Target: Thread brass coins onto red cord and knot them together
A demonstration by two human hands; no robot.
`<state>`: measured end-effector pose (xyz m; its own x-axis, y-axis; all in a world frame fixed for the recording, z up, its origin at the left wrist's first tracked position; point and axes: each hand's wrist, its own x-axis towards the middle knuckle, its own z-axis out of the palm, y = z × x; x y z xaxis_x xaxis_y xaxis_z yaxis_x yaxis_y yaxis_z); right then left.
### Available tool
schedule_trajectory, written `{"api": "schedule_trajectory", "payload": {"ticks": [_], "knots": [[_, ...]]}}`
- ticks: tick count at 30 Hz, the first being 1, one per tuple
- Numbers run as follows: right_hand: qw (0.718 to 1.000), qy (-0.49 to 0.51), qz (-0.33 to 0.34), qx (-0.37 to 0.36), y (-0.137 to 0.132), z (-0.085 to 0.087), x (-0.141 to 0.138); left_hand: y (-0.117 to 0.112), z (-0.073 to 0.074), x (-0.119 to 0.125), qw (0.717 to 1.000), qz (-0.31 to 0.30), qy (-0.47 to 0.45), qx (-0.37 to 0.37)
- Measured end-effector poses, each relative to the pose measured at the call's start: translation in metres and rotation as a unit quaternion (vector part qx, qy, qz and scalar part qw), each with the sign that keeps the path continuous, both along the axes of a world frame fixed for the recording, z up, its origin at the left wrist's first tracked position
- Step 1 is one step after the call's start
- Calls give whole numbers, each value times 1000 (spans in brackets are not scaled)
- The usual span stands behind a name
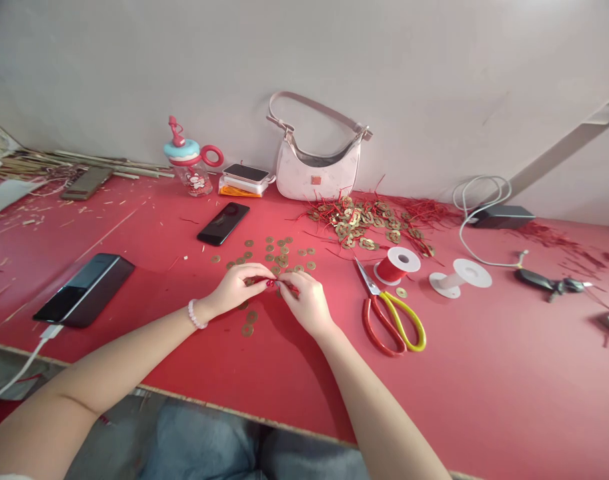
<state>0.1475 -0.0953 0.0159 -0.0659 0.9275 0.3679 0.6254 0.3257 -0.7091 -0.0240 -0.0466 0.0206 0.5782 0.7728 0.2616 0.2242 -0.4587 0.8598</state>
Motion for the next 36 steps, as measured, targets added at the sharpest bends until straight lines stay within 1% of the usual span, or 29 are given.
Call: {"api": "schedule_trajectory", "payload": {"ticks": [4,7,10,14,16,19,21,23,25,27,30,32,34,36], "knots": [[1000,6,6,4,0,-1,0,1,0,0,1000,-1,-1,10],[999,15,10,49,1,-1,1,1,-1,0,1000,7,-2,11],[995,22,30,91,1,-1,2,2,-3,1,1000,8,-1,-1],[994,56,37,82,0,0,5,2,-5,1,1000,-13,-1,-27],[994,82,17,67,1,0,5,2,-5,1,999,-32,0,-43],[990,128,-41,48,2,1,6,2,-4,1,995,-67,-15,-72],[986,146,-69,36,2,1,6,2,-4,1,992,-84,-45,-87],[985,149,-78,29,3,0,5,1,-4,1,988,-88,-89,-96],[989,130,-60,25,3,-2,3,-1,-4,2,982,-80,-134,-104],[996,87,-19,26,2,-4,1,-2,-4,3,978,-64,-159,-116],[998,3,49,38,2,-8,-2,-2,-5,4,976,-25,-169,-134],[994,-36,79,63,1,-9,-3,-1,-7,4,976,8,-164,-142],[990,-50,86,103,0,-10,-3,2,-10,3,977,38,-149,-145],[986,-46,61,147,-1,-9,-2,4,-11,3,980,63,-128,-138]]}}
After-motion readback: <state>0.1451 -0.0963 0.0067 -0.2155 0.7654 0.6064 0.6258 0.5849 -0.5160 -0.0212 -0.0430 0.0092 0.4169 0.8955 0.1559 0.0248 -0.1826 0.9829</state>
